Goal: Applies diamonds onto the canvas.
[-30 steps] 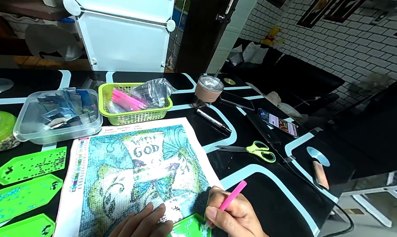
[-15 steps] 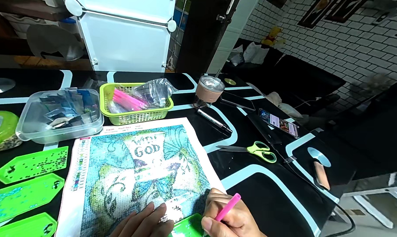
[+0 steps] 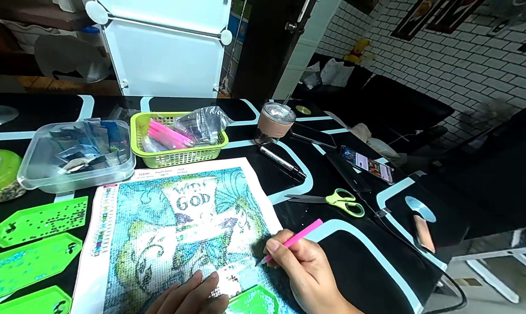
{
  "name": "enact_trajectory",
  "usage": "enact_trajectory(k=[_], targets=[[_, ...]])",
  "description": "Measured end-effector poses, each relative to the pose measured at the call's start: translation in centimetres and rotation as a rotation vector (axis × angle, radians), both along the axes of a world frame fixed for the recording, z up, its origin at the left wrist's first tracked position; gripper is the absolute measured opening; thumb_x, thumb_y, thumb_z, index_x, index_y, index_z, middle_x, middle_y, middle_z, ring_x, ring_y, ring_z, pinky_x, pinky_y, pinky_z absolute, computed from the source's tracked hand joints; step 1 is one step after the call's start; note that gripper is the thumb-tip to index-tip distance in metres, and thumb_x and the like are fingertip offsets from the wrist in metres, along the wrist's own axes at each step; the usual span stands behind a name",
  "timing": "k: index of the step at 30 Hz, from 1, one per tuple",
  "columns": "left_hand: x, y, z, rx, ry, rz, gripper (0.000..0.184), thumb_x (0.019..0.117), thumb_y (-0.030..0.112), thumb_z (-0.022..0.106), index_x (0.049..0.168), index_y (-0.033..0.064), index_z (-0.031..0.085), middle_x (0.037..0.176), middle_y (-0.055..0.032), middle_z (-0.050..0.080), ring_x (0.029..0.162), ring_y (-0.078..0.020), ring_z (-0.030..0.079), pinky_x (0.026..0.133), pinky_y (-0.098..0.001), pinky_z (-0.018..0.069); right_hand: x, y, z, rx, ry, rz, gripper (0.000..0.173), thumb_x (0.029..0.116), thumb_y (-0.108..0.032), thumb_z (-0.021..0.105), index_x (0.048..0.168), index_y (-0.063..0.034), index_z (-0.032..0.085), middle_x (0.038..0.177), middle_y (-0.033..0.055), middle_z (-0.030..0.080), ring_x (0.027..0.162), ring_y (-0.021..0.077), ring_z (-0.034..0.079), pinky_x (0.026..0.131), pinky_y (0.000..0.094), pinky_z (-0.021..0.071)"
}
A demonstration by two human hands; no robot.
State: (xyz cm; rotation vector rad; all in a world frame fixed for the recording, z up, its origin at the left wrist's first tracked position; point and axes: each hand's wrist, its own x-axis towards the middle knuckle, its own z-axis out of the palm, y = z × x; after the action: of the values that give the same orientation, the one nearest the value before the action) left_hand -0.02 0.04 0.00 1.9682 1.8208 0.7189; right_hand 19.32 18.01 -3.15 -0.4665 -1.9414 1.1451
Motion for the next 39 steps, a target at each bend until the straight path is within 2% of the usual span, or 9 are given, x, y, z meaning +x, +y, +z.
enact_trajectory(k=[14,18,27,31,33,35,37,39], targets=[[0.0,0.0,0.0,-0.002,-0.015,0.000,0.046,0.0957,0.041,0.069,0.126,0.0073,0.071,0.140,-0.0168,0.065,0.132,-0.0407,0.058,0.107,-0.0552,0.0467,0.1,0.0,-0.2,0.064,-0.047,0.004,0.027,0.1066,-0.015,0.051,0.086,-0.0042,0.065,0.073,-0.0014,0.064,0.071,0.0012,0.061,0.069,0.0189,0.0523],[0.0,0.0,0.1,-0.007,-0.006,-0.001,0.046,0.0957,0.042,0.068,0.126,0.0076,0.072,0.140,-0.0167,0.065,0.132,-0.0406,0.058,0.107,-0.0550,0.0465,0.2,0.0,-0.1,0.127,-0.099,-0.009,0.028,0.1070,-0.018,0.051,0.087,-0.0049,0.065,0.073,-0.0002,0.063,0.071,0.0037,0.061,0.074,0.0230,0.0512],[0.0,0.0,0.1,-0.015,-0.007,-0.006,0.047,0.0960,0.043,0.068,0.126,0.0072,0.071,0.140,-0.0173,0.064,0.132,-0.0409,0.058,0.108,-0.0556,0.0457,0.5,0.1,0.0,0.228,-0.152,0.022,0.029,0.1091,-0.023,0.050,0.092,-0.0054,0.065,0.076,0.0014,0.064,0.073,0.0052,0.060,0.080,0.0249,0.0500],[-0.1,-0.1,0.1,-0.006,-0.008,-0.009,0.047,0.0965,0.043,0.068,0.126,0.0069,0.071,0.140,-0.0174,0.064,0.132,-0.0416,0.058,0.108,-0.0555,0.0460,0.8,0.1,0.1,0.170,-0.140,0.034,0.029,0.1091,-0.023,0.050,0.094,-0.0044,0.066,0.078,0.0016,0.066,0.075,0.0048,0.062,0.078,0.0240,0.0522],[-0.1,-0.1,0.1,-0.002,-0.002,-0.010,0.047,0.0966,0.043,0.067,0.126,0.0072,0.071,0.140,-0.0174,0.064,0.132,-0.0413,0.058,0.107,-0.0556,0.0464,1.1,0.1,0.1,0.107,-0.055,0.062,0.028,0.1093,-0.022,0.050,0.094,-0.0050,0.066,0.081,0.0002,0.067,0.077,0.0014,0.064,0.073,0.0192,0.0547],[-0.1,-0.1,0.1,-0.003,-0.005,-0.008,0.047,0.0966,0.043,0.067,0.126,0.0070,0.071,0.140,-0.0174,0.065,0.132,-0.0413,0.059,0.107,-0.0556,0.0465,1.5,-0.1,0.2,0.091,0.001,0.103,0.029,0.1094,-0.023,0.049,0.092,-0.0063,0.065,0.079,-0.0005,0.066,0.077,0.0002,0.063,0.074,0.0179,0.0525],[-0.1,-0.1,0.2,-0.005,-0.005,-0.007,0.047,0.0966,0.042,0.067,0.127,0.0066,0.071,0.140,-0.0174,0.064,0.132,-0.0416,0.058,0.107,-0.0555,0.0462,1.8,-0.3,0.4,0.131,-0.008,0.172,0.031,0.1090,-0.023,0.049,0.087,-0.0057,0.063,0.076,0.0020,0.063,0.077,0.0031,0.061,0.079,0.0200,0.0477],[-0.1,0.0,0.2,-0.008,-0.007,-0.006,0.047,0.0965,0.042,0.067,0.127,0.0068,0.071,0.140,-0.0173,0.064,0.132,-0.0414,0.058,0.107,-0.0556,0.0461,1.8,-0.4,0.5,0.193,-0.030,0.212,0.033,0.1083,-0.021,0.049,0.083,-0.0047,0.062,0.072,0.0045,0.060,0.075,0.0073,0.059,0.080,0.0219,0.0449]])
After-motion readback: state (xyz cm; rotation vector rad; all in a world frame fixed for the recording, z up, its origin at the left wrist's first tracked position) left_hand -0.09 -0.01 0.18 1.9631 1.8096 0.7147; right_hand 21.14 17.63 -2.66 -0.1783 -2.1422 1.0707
